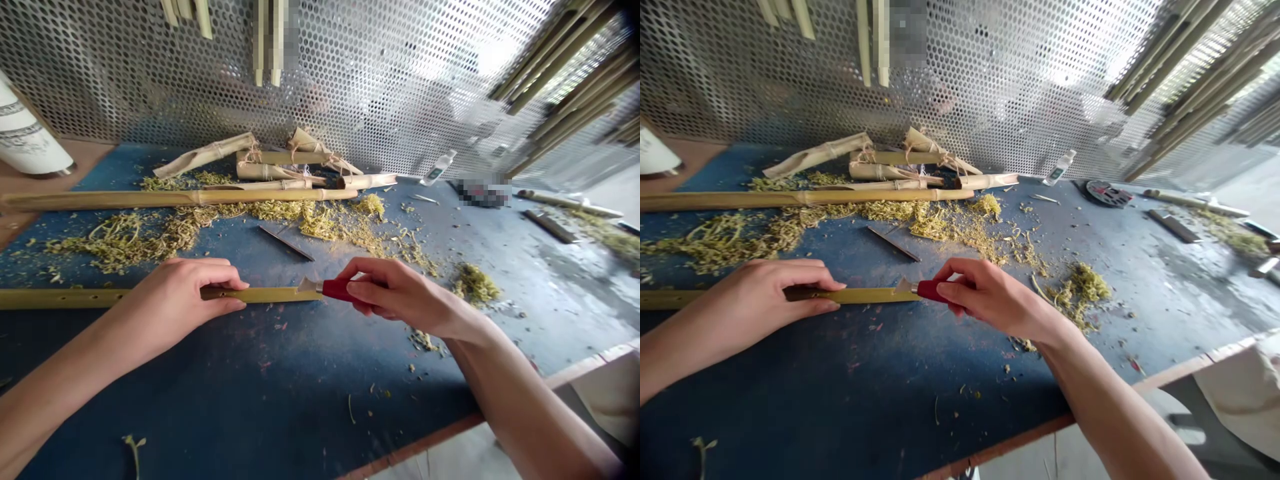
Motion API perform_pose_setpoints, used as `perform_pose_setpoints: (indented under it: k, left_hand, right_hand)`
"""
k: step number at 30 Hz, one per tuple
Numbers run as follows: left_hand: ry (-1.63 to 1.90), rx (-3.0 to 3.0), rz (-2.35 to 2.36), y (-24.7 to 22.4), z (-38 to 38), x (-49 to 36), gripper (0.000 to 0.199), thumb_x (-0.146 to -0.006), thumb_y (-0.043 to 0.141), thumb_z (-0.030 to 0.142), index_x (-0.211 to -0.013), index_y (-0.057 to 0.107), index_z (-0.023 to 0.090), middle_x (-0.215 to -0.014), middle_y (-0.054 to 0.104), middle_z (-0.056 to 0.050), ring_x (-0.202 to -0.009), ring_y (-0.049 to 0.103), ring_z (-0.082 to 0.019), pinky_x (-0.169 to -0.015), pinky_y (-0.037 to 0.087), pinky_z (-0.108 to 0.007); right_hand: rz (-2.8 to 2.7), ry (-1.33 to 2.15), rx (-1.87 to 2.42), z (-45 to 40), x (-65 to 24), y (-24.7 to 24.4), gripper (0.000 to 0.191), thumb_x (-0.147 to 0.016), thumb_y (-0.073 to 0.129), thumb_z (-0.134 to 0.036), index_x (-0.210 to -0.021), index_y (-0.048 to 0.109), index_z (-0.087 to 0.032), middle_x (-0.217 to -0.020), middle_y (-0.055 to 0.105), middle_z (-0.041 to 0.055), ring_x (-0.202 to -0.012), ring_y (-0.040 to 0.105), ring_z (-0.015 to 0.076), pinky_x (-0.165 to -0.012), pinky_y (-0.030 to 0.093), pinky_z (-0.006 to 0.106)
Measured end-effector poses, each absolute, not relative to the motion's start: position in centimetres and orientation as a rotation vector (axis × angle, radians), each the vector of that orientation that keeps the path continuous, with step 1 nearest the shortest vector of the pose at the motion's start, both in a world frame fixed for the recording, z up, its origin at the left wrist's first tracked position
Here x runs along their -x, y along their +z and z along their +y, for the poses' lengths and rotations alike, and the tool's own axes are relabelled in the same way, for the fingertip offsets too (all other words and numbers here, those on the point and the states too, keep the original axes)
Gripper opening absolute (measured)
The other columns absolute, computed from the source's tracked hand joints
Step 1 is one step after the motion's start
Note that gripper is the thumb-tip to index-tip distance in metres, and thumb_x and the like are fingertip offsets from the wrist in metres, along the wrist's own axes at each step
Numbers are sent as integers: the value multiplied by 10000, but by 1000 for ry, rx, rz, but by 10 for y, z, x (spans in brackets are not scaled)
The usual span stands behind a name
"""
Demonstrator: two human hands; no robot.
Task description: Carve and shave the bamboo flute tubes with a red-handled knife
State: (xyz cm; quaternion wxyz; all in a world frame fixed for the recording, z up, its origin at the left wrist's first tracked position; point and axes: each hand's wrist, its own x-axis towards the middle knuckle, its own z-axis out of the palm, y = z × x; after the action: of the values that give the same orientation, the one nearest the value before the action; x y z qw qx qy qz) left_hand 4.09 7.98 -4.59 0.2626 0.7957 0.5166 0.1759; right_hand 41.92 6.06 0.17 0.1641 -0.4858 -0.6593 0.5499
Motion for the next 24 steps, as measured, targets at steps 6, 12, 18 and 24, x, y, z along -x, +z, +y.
perform_pose_setpoints:
  k: [6, 12, 18, 24]
  left_hand:
    - [477, -2149, 1411, -47, 80, -41, 287, -914, 761, 599, -893, 830, 322, -960, 873, 34, -889, 814, -250, -779, 490, -318]
    - [459, -2140, 1431, -44, 79, -41, 318, -914, 742, 625, -894, 839, 322, -937, 860, 37, -851, 802, -242, -745, 467, -307]
    - [433, -2132, 1428, -43, 78, -41, 355, -918, 748, 673, -886, 839, 331, -929, 856, 41, -818, 791, -238, -706, 441, -300]
    - [451, -2120, 1446, -38, 80, -44, 348, -891, 748, 670, -856, 841, 337, -920, 858, 40, -790, 778, -235, -682, 426, -304]
  right_hand:
    - [-1861, 1640, 1315, 70, -422, -1, 310, -1154, 704, -492, -1183, 779, -192, -783, 665, -43, -616, 468, 94, -552, 312, 260]
    - [-1715, 1696, 1234, 81, -423, -11, 350, -1092, 777, -499, -1203, 847, -175, -731, 651, -40, -575, 397, 80, -522, 221, 267]
    - [-1535, 1773, 1208, 92, -425, -25, 444, -976, 915, -569, -1118, 882, -150, -718, 672, 4, -542, 360, 73, -482, 167, 258]
    - [-1411, 1741, 1253, 93, -415, -25, 392, -926, 950, -533, -978, 813, -170, -653, 658, -10, -506, 345, 61, -479, 163, 243]
